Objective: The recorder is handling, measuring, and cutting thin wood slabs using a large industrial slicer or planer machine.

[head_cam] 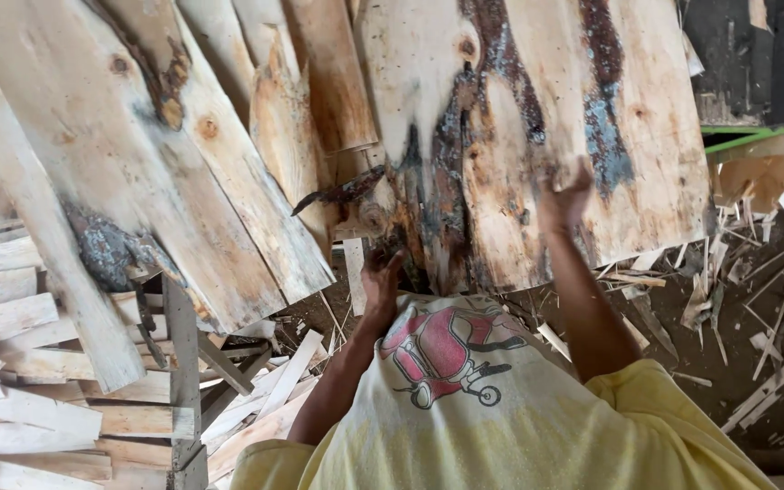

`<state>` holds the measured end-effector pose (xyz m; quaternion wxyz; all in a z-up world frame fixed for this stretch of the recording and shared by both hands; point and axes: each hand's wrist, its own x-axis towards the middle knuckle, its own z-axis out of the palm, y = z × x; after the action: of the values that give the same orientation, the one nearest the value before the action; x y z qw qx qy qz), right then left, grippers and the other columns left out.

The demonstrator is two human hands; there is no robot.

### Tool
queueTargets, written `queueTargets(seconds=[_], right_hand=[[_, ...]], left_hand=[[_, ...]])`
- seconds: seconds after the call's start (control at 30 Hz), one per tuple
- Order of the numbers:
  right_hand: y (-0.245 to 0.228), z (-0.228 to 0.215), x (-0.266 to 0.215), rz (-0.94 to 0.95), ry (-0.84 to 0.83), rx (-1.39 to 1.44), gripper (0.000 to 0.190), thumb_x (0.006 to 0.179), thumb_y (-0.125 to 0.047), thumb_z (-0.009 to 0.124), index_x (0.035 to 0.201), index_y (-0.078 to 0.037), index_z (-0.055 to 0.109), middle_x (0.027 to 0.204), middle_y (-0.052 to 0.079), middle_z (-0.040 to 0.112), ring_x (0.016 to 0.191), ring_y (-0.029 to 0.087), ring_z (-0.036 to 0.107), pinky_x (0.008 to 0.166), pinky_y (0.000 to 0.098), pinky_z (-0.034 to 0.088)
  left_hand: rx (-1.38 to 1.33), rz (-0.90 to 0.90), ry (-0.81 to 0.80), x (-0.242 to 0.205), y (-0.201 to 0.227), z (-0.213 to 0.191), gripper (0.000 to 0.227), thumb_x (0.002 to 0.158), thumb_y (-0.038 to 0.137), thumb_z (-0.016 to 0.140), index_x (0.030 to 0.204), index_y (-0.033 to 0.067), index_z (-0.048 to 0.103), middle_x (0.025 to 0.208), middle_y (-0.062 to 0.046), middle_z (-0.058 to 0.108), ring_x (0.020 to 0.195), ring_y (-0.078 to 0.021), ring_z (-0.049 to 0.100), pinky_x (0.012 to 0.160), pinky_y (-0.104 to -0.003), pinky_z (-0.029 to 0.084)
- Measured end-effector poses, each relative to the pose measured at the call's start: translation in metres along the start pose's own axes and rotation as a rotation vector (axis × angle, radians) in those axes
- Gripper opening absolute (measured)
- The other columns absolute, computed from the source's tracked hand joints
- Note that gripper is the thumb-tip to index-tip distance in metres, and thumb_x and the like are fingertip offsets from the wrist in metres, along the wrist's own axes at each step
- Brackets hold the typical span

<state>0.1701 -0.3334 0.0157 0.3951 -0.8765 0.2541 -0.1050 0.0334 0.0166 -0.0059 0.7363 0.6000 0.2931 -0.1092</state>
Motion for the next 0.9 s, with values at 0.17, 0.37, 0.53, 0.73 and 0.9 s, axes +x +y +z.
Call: queueTargets(seconds=[0.17,0.37,0.53,0.73,0.9], right_hand=[[0.073,-0.088,0.053,0.397,0.148,-0.335,0.099,0.092,-0.035,0.079,0.169,-0.023,0.019,0.176,0.017,0.007,0.156,0.040,0.022,0.122,0.0550,0.034],[0.165,-0.149,0.115,0.428,0.115,-0.414,0.108,0.088,-0.044,0.084,0.166,-0.015,0.016,0.171,0.022,0.008,0.155,0.047,0.012,0.126,0.0589,0.014],[0.178,-0.170,0.137,0.419,0.003,-0.367,0.111,0.079,-0.048,0.090,0.163,-0.010,0.027,0.167,0.021,0.031,0.154,0.041,0.028,0.126,0.0576,0.022],[0.172,-0.209,0.164,0.249,-0.189,-0.448,0.098,0.077,-0.047,0.092,0.150,-0.003,0.046,0.151,0.025,0.049,0.136,0.040,0.047,0.114,0.0530,0.038],[0.104,-0.267,0.174,0.322,-0.401,-0.486,0.075,0.081,-0.046,0.086,0.134,0.003,0.065,0.127,0.030,0.070,0.115,0.041,0.067,0.108,0.0488,0.050]], left_hand=[[-0.039,-0.123,0.082,-0.008,0.003,0.011,0.050,0.081,0.029,0.083,0.120,0.0046,0.063,0.105,-0.007,0.072,0.090,-0.0210,0.065,0.081,-0.037,0.055],[-0.210,-0.006,0.075,-0.010,0.005,0.031,0.034,0.086,0.026,0.081,0.110,0.0036,0.072,0.097,-0.007,0.074,0.078,-0.0187,0.069,0.067,-0.033,0.058],[-0.296,-0.074,0.088,0.001,0.000,0.025,0.025,0.087,0.021,0.083,0.102,0.0046,0.071,0.088,-0.006,0.072,0.070,-0.0176,0.067,0.059,-0.033,0.055],[-0.459,-0.114,0.088,-0.017,0.014,0.041,0.018,0.089,0.018,0.078,0.097,0.0041,0.070,0.082,-0.007,0.071,0.065,-0.0208,0.066,0.055,-0.034,0.055],[-0.479,-0.180,0.016,-0.008,0.014,0.048,0.020,0.087,0.021,0.077,0.099,0.0074,0.068,0.080,-0.004,0.068,0.065,-0.0194,0.065,0.056,-0.035,0.056]])
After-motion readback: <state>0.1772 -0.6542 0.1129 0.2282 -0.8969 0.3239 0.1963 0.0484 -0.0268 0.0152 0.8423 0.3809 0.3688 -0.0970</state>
